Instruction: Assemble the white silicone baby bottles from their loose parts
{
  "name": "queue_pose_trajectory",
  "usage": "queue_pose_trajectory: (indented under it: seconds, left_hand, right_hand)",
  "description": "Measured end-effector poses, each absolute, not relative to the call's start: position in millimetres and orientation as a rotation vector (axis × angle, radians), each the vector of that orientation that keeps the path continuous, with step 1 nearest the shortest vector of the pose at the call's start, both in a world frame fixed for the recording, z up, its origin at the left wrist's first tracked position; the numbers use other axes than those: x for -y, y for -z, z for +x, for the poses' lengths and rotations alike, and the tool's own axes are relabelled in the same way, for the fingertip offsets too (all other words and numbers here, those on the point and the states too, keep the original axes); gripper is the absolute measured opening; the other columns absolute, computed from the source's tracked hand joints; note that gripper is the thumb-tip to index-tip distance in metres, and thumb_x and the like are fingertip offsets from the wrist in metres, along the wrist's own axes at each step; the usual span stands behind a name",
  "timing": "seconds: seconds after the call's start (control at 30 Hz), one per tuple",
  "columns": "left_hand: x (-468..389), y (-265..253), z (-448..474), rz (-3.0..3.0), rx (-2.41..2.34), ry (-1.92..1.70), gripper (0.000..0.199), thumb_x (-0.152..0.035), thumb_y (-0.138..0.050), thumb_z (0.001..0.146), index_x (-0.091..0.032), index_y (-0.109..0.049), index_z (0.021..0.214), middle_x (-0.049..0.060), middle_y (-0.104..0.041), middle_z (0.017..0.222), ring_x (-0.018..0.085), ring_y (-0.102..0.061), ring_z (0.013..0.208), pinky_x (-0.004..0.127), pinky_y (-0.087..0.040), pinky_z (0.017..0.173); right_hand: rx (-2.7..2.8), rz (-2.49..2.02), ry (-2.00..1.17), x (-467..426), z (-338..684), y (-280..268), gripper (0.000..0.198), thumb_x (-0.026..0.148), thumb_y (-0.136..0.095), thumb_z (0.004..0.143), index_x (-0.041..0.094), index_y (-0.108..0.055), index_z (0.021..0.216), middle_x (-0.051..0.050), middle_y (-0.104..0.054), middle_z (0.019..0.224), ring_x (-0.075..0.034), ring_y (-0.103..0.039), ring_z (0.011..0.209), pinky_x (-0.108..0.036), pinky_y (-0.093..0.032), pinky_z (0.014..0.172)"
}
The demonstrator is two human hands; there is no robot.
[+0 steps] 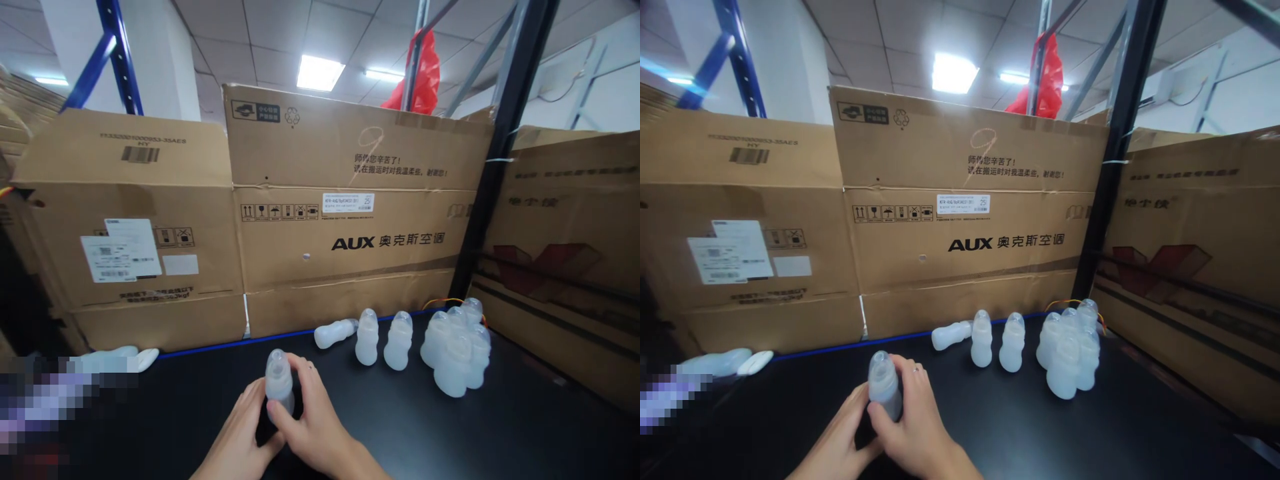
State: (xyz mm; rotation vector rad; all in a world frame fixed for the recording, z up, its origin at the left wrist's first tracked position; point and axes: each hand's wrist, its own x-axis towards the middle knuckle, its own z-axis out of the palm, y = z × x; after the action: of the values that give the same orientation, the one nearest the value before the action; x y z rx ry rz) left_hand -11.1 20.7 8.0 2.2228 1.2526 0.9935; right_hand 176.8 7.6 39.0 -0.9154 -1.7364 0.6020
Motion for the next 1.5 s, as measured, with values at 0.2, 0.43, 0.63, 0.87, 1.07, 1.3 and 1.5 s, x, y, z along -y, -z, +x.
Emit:
queue_pose_trajectory:
  seconds: [0.2, 0.43, 0.63, 0.87, 1.07, 1.3, 1.5]
  left_hand:
    - [-17, -11, -10, 2.273, -1.447, -0.809, 0.072, -0.035, -0.069, 0.086, -0.022, -0.048, 0.153, 0.017, -0.053, 0.155, 0.037, -0.047, 0.145, 0.060, -0.040, 0.119]
    - [-8, -24, -10, 2.296, -1.457, -0.651, 0.062, -0.038, -0.061, 0.092, -0.024, -0.052, 0.152, 0.014, -0.052, 0.157, 0.034, -0.043, 0.149, 0.058, -0.038, 0.122]
    - [-13, -17, -12, 2.361, -1.442, -0.666, 0.054, -0.041, -0.061, 0.093, -0.029, -0.060, 0.145, 0.011, -0.056, 0.154, 0.034, -0.048, 0.145, 0.058, -0.042, 0.118]
    - [-29, 5, -20, 2.467, -1.400, -0.812, 0.048, -0.049, -0.064, 0.091, -0.034, -0.067, 0.137, 0.009, -0.065, 0.145, 0.036, -0.059, 0.136, 0.056, -0.052, 0.110]
    - [-39, 11, -24, 2.535, -1.390, -0.819, 0.045, -0.052, -0.067, 0.089, -0.036, -0.072, 0.131, 0.008, -0.069, 0.141, 0.035, -0.063, 0.131, 0.053, -0.055, 0.107]
    - [-34, 4, -24, 2.545, -1.390, -0.744, 0.046, -0.053, -0.060, 0.094, -0.037, -0.068, 0.136, 0.008, -0.065, 0.146, 0.034, -0.061, 0.135, 0.054, -0.053, 0.109]
    - [-32, -1, -19, 2.528, -1.427, -0.722, 0.045, -0.051, -0.061, 0.092, -0.033, -0.071, 0.133, 0.010, -0.066, 0.144, 0.036, -0.061, 0.134, 0.056, -0.053, 0.109]
  right_hand:
    - [1.603, -1.081, -0.518, -33, 185, -24, 0.067, 0.027, -0.071, 0.084, 0.022, -0.046, 0.147, -0.012, -0.066, 0.130, -0.030, -0.062, 0.119, -0.046, -0.048, 0.107]
    - [1.450, -1.305, -0.252, -51, 201, -21, 0.057, 0.028, -0.065, 0.085, 0.019, -0.048, 0.139, -0.014, -0.066, 0.123, -0.035, -0.061, 0.116, -0.053, -0.047, 0.102]
    - [1.335, -1.309, -0.023, -51, 204, -28, 0.061, 0.029, -0.063, 0.088, 0.019, -0.042, 0.145, -0.017, -0.056, 0.138, -0.037, -0.049, 0.130, -0.058, -0.040, 0.109]
    - [1.343, -1.200, 0.185, -47, 223, -54, 0.047, 0.035, -0.063, 0.094, 0.022, -0.049, 0.137, -0.015, -0.053, 0.137, -0.034, -0.047, 0.133, -0.059, -0.037, 0.113]
    - [1.143, -1.127, 0.464, -42, 256, -86, 0.049, 0.036, -0.062, 0.094, 0.019, -0.048, 0.139, -0.019, -0.047, 0.141, -0.036, -0.046, 0.134, -0.063, -0.041, 0.109]
    - [0.494, -1.163, 0.774, -28, 393, -107, 0.045, 0.040, -0.059, 0.092, 0.015, -0.061, 0.129, -0.020, -0.056, 0.135, -0.038, -0.050, 0.134, -0.061, -0.039, 0.113]
    - [0.228, -1.215, 0.370, -36, 509, -57, 0.039, 0.046, -0.043, 0.102, 0.016, -0.066, 0.112, -0.011, -0.070, 0.106, -0.029, -0.069, 0.101, -0.047, -0.057, 0.089]
